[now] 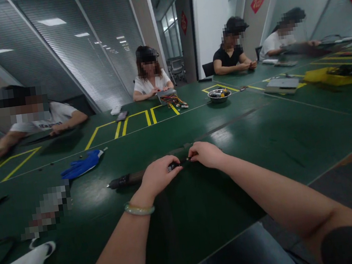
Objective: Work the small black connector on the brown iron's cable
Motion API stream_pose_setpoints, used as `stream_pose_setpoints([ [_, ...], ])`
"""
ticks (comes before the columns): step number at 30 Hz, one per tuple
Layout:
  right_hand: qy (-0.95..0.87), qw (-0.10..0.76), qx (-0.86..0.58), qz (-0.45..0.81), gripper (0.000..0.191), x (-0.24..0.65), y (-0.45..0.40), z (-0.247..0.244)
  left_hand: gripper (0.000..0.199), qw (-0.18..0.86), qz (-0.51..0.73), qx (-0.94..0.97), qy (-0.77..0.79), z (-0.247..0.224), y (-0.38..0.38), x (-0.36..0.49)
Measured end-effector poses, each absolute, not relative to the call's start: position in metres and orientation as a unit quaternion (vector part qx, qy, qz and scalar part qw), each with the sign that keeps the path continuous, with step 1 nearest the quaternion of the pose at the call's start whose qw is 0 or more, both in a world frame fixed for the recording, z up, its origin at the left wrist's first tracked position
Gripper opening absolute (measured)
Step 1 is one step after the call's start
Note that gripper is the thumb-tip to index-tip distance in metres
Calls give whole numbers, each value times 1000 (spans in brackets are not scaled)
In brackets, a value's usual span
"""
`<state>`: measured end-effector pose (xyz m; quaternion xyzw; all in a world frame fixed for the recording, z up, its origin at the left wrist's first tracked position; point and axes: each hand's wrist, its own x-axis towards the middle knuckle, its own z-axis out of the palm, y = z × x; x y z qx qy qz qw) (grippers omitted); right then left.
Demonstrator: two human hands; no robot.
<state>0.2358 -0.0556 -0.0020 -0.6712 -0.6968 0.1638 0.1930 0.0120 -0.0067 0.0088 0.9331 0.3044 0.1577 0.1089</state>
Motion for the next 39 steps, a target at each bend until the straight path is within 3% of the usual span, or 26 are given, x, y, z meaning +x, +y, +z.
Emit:
stream_pose_setpoints([
  [3,-719,206,-658,89,7,236,-53,-4,22,118,154,932,306,9,-6,12],
  [9,-769,215,-599,54,10,242,-49,-4,22,116,159,931,306,9,-7,11],
  [13,-786,225,-568,95,8,246,-49,-3,22,105,163,931,310,8,-8,10],
  [22,-739,278,-560,251,32,252,-48,-11,23,80,177,923,332,5,-5,13],
  [26,-730,257,-605,186,18,252,-48,-3,24,82,179,920,338,3,-4,14],
  [30,-659,260,-702,72,23,263,-52,11,22,86,179,920,337,3,-3,14],
  [32,-586,222,-778,46,33,274,-55,17,22,87,176,921,337,3,-3,13],
  [35,-504,93,-856,70,57,294,-57,19,22,91,174,923,332,3,-3,13],
  [39,-553,-24,-820,146,69,306,-57,19,22,84,176,927,319,4,-4,13],
])
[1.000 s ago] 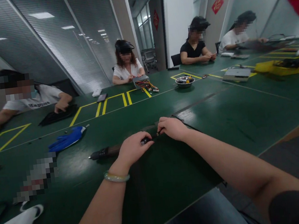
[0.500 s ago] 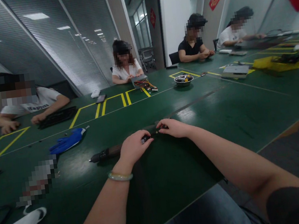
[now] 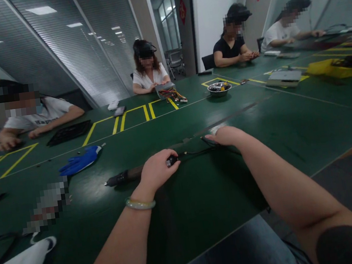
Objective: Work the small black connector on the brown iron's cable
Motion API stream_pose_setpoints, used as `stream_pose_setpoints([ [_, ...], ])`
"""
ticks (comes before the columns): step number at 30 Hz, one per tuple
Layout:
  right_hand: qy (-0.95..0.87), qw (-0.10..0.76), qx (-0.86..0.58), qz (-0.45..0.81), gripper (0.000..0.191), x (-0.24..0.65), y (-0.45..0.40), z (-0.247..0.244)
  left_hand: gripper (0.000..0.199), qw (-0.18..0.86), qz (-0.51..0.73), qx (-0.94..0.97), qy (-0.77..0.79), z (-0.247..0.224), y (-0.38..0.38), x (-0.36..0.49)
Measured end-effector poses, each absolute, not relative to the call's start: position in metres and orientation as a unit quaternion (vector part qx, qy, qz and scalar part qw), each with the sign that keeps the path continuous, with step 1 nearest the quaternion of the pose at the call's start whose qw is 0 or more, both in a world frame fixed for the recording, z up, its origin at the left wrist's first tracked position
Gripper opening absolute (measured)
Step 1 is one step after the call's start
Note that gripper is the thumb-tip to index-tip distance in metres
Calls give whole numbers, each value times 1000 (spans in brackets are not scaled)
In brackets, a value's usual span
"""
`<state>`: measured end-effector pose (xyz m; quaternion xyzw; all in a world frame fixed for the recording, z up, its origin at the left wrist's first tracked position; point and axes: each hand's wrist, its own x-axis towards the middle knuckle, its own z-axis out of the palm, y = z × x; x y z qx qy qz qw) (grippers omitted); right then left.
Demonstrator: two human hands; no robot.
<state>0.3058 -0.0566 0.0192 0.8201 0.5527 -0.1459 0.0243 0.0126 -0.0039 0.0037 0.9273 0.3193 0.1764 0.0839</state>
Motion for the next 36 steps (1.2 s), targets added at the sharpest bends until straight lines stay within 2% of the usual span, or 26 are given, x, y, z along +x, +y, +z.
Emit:
stream_pose_setpoints([
  [4,593,49,789,-157,53,299,-57,24,23,76,178,928,318,4,-5,13],
  [8,602,28,779,-171,34,289,-58,25,22,76,177,927,323,3,-5,12],
  [10,598,-13,784,-169,26,284,-56,21,21,75,180,926,325,2,-4,12],
  [15,598,-181,763,-165,15,269,-50,9,19,76,186,923,328,2,-4,13],
  [20,645,-278,710,-53,8,245,-55,13,19,77,186,923,328,1,-2,14],
  [26,749,-236,615,-67,7,203,-67,9,19,90,170,922,336,1,1,15],
  [36,741,-252,620,-50,3,214,-66,8,20,107,172,919,338,2,0,15],
])
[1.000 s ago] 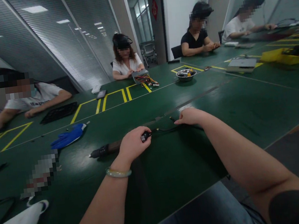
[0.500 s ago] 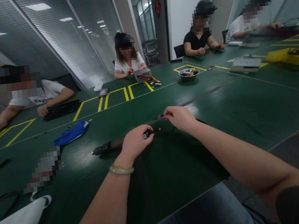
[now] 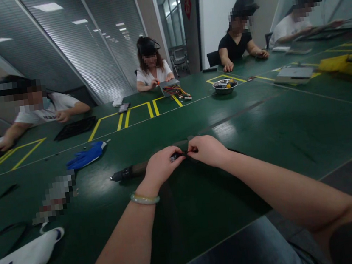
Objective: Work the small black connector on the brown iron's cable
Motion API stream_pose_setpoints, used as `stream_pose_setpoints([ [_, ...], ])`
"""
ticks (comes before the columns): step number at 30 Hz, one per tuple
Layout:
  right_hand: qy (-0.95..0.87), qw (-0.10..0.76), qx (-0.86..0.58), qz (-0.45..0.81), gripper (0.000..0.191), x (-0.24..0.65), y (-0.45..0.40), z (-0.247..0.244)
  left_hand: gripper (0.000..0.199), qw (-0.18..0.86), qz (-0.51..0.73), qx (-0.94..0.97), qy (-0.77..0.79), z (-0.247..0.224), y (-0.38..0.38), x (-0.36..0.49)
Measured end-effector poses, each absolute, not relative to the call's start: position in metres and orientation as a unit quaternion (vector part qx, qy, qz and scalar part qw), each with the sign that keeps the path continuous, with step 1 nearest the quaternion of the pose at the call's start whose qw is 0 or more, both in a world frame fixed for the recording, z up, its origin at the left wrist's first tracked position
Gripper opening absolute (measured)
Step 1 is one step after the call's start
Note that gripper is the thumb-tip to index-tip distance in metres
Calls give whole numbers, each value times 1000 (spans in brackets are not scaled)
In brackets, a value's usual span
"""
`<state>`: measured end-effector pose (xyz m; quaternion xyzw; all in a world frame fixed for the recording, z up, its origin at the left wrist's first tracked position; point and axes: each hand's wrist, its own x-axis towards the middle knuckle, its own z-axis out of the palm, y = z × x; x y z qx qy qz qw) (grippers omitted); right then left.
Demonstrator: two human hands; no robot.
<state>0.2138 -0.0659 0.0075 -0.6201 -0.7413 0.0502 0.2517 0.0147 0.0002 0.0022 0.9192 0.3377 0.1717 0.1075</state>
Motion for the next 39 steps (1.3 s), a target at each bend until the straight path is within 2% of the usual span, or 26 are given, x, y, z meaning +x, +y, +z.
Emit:
stream_pose_setpoints([
  [23,-730,203,-650,56,9,202,-74,13,20,80,170,921,342,2,-2,17],
  [39,-729,228,-636,108,7,209,-68,7,16,49,179,930,317,1,-5,16],
])
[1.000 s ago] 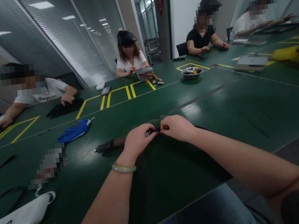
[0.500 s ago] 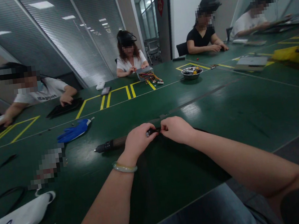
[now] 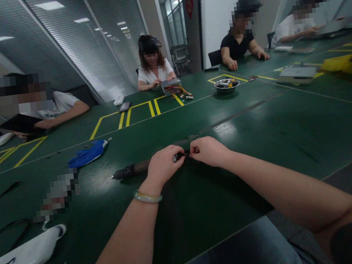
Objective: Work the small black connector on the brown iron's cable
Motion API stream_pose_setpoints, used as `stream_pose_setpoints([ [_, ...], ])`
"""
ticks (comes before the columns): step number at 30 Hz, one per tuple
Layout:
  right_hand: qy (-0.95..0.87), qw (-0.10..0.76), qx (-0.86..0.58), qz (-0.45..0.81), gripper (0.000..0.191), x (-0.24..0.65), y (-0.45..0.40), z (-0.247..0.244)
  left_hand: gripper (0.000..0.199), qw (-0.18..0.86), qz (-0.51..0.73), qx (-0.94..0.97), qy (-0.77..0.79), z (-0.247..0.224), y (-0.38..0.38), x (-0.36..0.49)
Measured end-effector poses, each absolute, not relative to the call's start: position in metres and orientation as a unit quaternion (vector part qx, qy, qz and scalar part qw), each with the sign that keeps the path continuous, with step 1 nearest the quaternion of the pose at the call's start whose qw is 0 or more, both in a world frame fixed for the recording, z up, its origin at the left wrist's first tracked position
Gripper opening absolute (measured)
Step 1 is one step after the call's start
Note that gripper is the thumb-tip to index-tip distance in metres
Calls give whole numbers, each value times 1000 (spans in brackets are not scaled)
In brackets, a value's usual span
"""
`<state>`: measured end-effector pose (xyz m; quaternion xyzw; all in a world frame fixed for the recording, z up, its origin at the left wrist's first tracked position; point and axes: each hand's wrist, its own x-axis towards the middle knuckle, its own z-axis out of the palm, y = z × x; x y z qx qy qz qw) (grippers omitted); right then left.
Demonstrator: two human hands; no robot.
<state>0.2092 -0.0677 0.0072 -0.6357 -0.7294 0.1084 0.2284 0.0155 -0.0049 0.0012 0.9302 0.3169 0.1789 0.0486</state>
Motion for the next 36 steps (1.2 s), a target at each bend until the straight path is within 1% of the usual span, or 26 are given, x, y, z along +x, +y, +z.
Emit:
stream_pose_setpoints([
  [9,-724,228,-634,147,7,210,-66,6,16,49,173,932,314,3,-6,16],
  [15,-710,240,-650,128,6,208,-65,2,15,49,174,934,310,2,-5,16],
  [28,-702,250,-651,144,4,204,-60,-4,15,59,179,932,308,1,-4,16],
  [33,-700,267,-648,134,4,205,-61,-5,17,53,184,931,312,1,-5,16],
  [36,-702,277,-638,150,4,206,-61,-5,16,43,185,926,325,1,-7,17],
])
